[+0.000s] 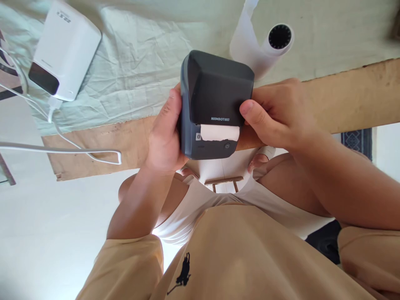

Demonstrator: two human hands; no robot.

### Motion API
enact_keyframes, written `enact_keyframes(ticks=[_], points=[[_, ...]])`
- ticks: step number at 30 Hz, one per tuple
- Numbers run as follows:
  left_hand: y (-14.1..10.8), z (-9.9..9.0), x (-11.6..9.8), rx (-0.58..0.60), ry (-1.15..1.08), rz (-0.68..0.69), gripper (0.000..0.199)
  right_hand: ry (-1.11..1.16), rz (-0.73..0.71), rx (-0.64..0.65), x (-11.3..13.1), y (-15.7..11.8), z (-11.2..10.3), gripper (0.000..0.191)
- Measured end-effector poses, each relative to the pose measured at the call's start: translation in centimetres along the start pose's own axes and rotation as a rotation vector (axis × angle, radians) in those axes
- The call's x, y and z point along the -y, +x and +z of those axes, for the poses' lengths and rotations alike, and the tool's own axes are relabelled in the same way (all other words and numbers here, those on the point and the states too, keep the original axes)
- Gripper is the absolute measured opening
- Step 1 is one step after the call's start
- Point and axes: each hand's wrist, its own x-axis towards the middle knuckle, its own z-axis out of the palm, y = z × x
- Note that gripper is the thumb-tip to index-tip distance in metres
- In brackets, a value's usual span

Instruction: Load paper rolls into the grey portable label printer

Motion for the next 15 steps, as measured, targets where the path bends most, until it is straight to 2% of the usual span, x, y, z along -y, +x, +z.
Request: enact_keyframes(ticks=[2,4,9,15], points=[[0.0,0.3,0.0,-0.045,-0.195,-0.064,0.042,0.002,-0.022,-0.005,-0.1,0.0,0.0,0.052],[0.0,0.3,0.1,-0.044,-0.292,-0.087,0.044,0.007,-0.044,-0.011,-0.2,-0.1,0.0,0.052],[0.2,-0.6,1.1,0.014,-0.312,-0.026,0.059,0.043,-0.095,0.012,-0.8,-0.1,-0.1,0.052],[0.4,-1.0,1.3,-0.034,-0.232,-0.053,0.053,-0.009,-0.061,0.109,-1.7,0.0,0.0,0.058]])
